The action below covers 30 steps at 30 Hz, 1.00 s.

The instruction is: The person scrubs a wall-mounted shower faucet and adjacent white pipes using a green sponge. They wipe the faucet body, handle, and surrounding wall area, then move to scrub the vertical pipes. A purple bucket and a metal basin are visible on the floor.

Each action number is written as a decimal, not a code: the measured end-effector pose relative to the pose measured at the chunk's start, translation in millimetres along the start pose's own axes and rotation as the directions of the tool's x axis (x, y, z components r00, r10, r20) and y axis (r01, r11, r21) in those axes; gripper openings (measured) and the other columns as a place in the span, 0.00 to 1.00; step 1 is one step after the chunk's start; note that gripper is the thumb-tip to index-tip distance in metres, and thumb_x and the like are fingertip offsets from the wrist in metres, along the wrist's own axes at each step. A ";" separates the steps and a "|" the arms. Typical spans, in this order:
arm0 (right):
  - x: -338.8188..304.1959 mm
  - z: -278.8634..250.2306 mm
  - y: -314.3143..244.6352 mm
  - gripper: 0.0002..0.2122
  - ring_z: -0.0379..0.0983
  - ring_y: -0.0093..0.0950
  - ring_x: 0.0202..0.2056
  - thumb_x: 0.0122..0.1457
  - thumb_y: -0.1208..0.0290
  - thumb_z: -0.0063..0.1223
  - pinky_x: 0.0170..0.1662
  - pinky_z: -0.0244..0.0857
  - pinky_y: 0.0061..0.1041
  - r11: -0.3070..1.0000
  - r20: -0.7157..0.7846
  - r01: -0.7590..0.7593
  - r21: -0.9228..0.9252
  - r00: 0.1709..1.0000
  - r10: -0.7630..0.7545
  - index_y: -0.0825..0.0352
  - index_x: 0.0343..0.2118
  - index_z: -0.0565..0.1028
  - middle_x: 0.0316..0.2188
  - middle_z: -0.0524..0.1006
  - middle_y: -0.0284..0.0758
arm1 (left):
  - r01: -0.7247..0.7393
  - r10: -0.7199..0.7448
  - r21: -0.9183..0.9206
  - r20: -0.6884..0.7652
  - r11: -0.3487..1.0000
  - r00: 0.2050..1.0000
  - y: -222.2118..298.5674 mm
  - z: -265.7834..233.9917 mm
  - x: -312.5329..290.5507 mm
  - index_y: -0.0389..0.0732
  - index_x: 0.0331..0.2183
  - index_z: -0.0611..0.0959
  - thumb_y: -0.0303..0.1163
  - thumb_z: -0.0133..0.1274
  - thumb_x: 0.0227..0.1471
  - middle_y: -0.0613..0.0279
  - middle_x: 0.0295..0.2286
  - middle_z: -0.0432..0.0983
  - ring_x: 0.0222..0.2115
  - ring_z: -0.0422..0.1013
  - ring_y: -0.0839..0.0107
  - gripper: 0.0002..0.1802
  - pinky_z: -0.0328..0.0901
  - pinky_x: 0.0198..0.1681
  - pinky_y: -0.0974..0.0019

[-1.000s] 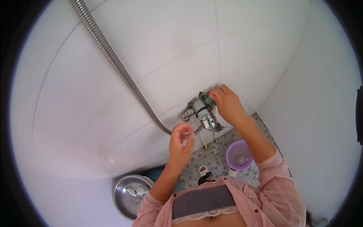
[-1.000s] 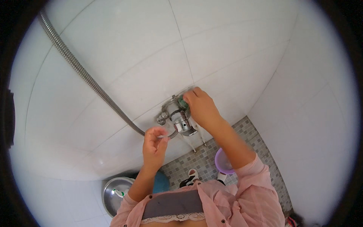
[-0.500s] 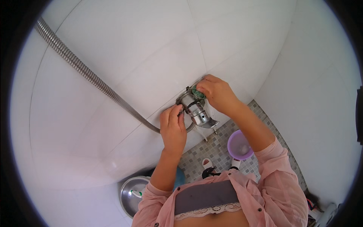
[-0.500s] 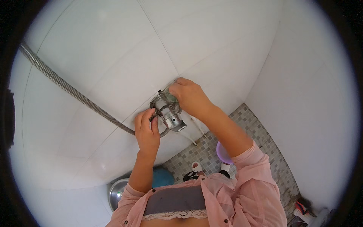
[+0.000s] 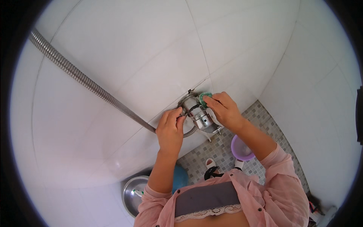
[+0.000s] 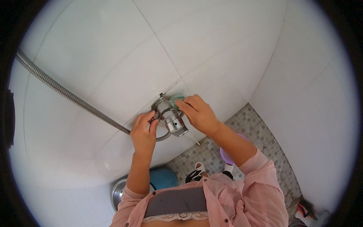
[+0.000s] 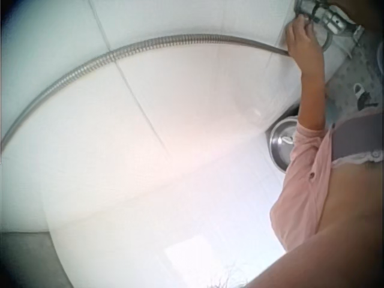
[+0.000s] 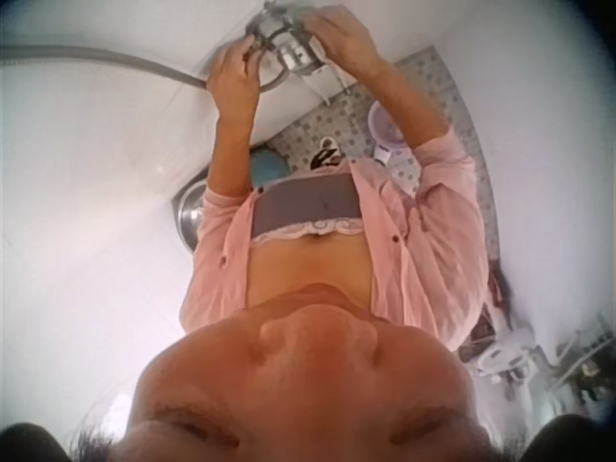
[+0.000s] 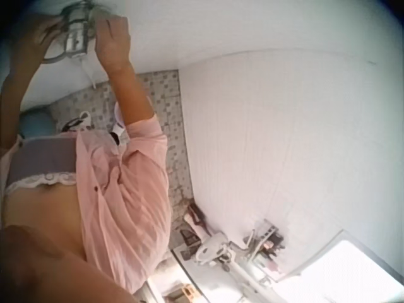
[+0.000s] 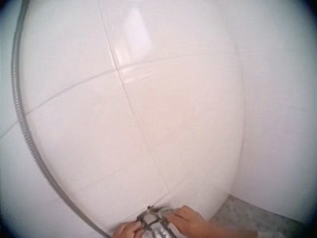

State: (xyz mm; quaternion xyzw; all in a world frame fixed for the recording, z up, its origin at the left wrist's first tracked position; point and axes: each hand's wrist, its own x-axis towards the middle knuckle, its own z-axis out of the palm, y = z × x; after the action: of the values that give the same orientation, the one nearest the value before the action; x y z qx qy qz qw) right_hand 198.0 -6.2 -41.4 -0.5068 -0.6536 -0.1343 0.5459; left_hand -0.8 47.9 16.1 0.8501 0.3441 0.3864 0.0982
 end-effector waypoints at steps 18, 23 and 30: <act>45.5 1.7 0.1 0.05 0.70 0.38 0.33 0.49 0.80 0.56 0.34 0.67 0.33 0.994 0.147 -0.101 0.028 0.984 0.096 0.68 0.30 0.73 0.27 0.70 0.37 | 0.033 -0.032 -0.012 0.040 0.999 0.999 0.1 -6.2 5.8 0.37 0.37 0.83 0.23 0.64 0.43 0.57 0.32 0.79 0.31 0.76 0.64 0.14 0.70 0.36 0.66; 21.0 -0.2 -0.5 0.03 0.71 0.37 0.29 0.53 0.77 0.58 0.30 0.67 0.31 0.996 0.015 -0.065 0.061 0.998 0.064 0.67 0.29 0.75 0.28 0.72 0.36 | 0.031 -0.030 -0.009 0.039 0.999 0.999 -2.4 -6.2 6.4 0.37 0.37 0.83 0.24 0.64 0.43 0.57 0.32 0.79 0.30 0.76 0.65 0.14 0.71 0.35 0.66; 45.9 0.9 -1.6 0.04 0.70 0.36 0.29 0.52 0.79 0.59 0.30 0.67 0.31 0.994 0.032 -0.105 0.022 0.994 0.105 0.67 0.29 0.74 0.27 0.72 0.36 | -0.009 0.009 0.008 0.031 1.000 0.999 -3.9 -2.5 4.1 0.39 0.36 0.83 0.24 0.64 0.42 0.59 0.31 0.78 0.29 0.76 0.63 0.14 0.70 0.33 0.66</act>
State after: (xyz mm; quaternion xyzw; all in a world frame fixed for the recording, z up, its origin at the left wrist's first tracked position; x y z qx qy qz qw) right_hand 201.3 17.4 -2.1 -0.5358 -0.6361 -0.0896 0.5479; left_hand -2.7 53.3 18.5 0.8580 0.3402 0.3721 0.0983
